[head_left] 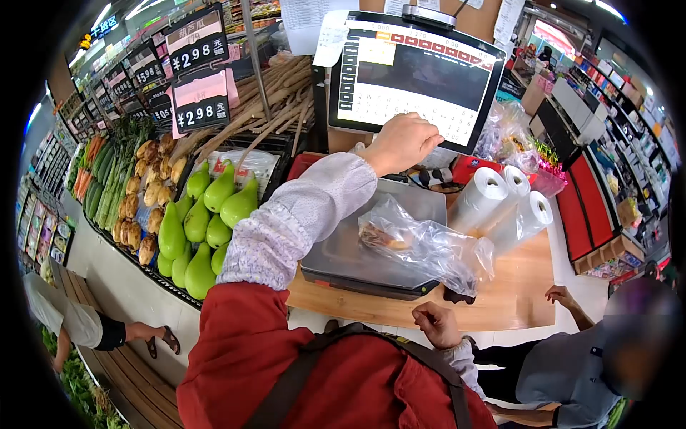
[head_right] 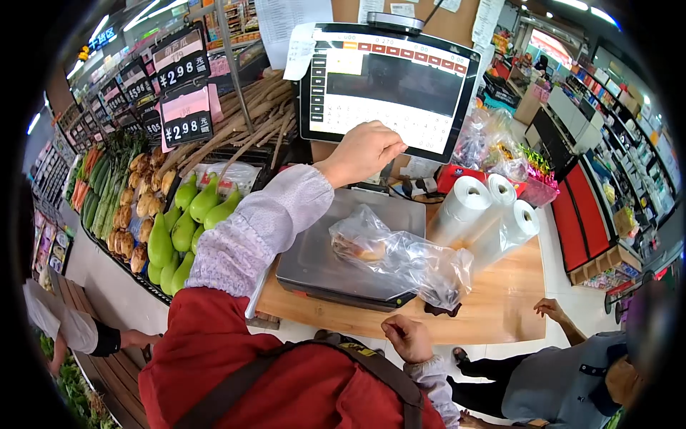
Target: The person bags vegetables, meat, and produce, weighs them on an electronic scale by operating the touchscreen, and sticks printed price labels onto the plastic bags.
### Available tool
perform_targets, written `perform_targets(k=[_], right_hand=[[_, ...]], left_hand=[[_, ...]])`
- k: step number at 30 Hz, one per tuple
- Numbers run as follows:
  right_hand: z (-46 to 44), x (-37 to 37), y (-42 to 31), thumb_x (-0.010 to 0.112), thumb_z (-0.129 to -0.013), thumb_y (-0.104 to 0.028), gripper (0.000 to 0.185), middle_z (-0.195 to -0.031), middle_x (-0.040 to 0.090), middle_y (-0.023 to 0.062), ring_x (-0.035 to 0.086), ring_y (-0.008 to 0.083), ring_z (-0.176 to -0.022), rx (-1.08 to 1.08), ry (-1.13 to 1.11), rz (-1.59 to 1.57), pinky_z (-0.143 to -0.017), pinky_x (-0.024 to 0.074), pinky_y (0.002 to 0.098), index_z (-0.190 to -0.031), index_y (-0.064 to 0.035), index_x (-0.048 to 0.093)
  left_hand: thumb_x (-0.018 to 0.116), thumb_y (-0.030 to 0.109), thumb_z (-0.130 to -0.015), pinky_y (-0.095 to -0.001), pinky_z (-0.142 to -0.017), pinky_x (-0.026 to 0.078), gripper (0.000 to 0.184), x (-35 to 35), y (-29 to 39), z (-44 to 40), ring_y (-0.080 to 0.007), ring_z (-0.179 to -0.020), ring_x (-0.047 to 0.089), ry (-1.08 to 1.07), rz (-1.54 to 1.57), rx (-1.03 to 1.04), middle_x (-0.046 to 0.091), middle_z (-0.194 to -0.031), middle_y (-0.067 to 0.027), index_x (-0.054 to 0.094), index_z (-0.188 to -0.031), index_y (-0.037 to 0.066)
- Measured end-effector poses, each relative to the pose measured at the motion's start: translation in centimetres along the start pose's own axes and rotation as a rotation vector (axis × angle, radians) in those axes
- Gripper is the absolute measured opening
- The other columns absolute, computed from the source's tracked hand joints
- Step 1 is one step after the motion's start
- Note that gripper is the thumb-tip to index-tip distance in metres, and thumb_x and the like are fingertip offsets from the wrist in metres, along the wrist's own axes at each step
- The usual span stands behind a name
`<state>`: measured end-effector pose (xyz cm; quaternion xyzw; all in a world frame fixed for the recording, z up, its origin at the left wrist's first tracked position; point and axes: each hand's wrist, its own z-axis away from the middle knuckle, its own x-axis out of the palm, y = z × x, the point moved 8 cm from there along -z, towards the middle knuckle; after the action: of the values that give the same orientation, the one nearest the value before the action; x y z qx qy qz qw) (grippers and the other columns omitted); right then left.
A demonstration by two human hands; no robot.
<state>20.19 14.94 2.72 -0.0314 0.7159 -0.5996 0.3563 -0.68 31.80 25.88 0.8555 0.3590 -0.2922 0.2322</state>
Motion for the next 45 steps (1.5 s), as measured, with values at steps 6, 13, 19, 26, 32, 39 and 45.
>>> perform_targets(k=[6, 13, 19, 26, 32, 39, 45], right_hand=[[-0.4, 0.4, -0.7, 0.059, -0.086, -0.006, 0.007, -0.067, 0.061, 0.0062, 0.059, 0.0104, -0.057, -0.049, -0.013, 0.043, -0.053, 0.0473, 0.0239, -0.087, 0.0008, 0.059], [-1.1, 0.9, -1.3, 0.064, -0.081, -0.011, 0.008, -0.067, 0.06, 0.0112, 0.06, 0.0231, -0.057, -0.059, 0.013, 0.075, -0.053, 0.0462, 0.0312, -0.084, -0.0044, 0.062], [-1.3, 1.1, -1.5, 0.064, -0.081, -0.013, 0.009, -0.068, 0.061, 0.0108, 0.06, 0.0226, -0.057, -0.101, 0.014, 0.103, -0.053, 0.0463, 0.031, -0.084, -0.0045, 0.063], [-0.5, 0.5, -1.3, 0.064, -0.081, -0.012, 0.008, -0.072, 0.062, 0.0097, 0.061, 0.022, -0.06, -0.069, 0.051, 0.155, -0.055, 0.0472, 0.0309, -0.085, -0.0049, 0.063], [0.8, -0.5, 1.1, 0.063, -0.082, -0.013, 0.01, -0.074, 0.063, 0.011, 0.061, 0.0254, -0.063, 0.026, 0.078, 0.156, -0.058, 0.0477, 0.0333, -0.084, -0.0042, 0.062], [1.9, -4.3, 6.4, 0.063, -0.082, -0.02, 0.019, -0.064, 0.059, 0.0127, 0.058, 0.0236, -0.057, 0.32, 0.292, 0.266, -0.054, 0.0449, 0.033, -0.082, -0.0013, 0.063], [1.0, -4.1, 9.9, 0.067, -0.078, -0.022, 0.035, -0.089, 0.062, 0.012, 0.062, 0.0238, -0.074, 0.372, 0.333, 0.303, -0.067, 0.0495, 0.0344, -0.107, -0.005, 0.059]], left_hand=[[0.057, 0.023, -0.085, -0.0371, -0.081, 0.044, 0.02, 0.7, 0.0, -0.5, -0.0249, -0.087, 0.057, -0.05, -0.053, 0.003, 0.065, -0.085, -0.0067, 0.066, -0.086, 0.005], [0.063, 0.025, -0.08, -0.0358, -0.085, 0.044, 0.025, -0.6, -0.9, -0.8, -0.0261, -0.095, 0.055, 0.005, -0.156, 0.005, 0.065, -0.093, -0.0105, 0.065, -0.094, 0.004], [0.064, 0.032, -0.079, -0.046, -0.101, 0.029, 0.055, -1.9, -2.7, -2.7, -0.0338, -0.122, 0.036, 0.107, -0.422, -0.039, 0.047, -0.128, -0.0191, 0.05, -0.122, 0.001], [0.063, 0.046, -0.079, -0.0508, -0.108, 0.018, 0.069, -0.6, -6.2, -4.3, -0.0375, -0.132, 0.026, 0.078, -0.755, -0.014, 0.043, -0.134, -0.0163, 0.04, -0.133, 0.009], [0.064, 0.026, -0.079, -0.0384, -0.075, 0.049, 0.036, -2.1, -3.2, -0.3, -0.0329, -0.085, 0.061, 0.028, -0.079, -0.12, 0.063, -0.092, -0.0181, 0.059, -0.105, 0.002], [0.073, 0.037, -0.073, -0.0368, -0.091, 0.042, 0.064, 1.6, -1.5, 11.7, -0.0307, -0.111, 0.052, -0.275, 0.161, -0.241, 0.055, -0.12, -0.0168, 0.05, -0.124, 0.006], [0.078, 0.034, -0.068, -0.0383, -0.093, 0.04, 0.07, 3.8, 0.3, 17.1, -0.0309, -0.108, 0.051, -0.305, 0.264, -0.323, 0.056, -0.114, -0.0152, 0.049, -0.126, 0.008]])
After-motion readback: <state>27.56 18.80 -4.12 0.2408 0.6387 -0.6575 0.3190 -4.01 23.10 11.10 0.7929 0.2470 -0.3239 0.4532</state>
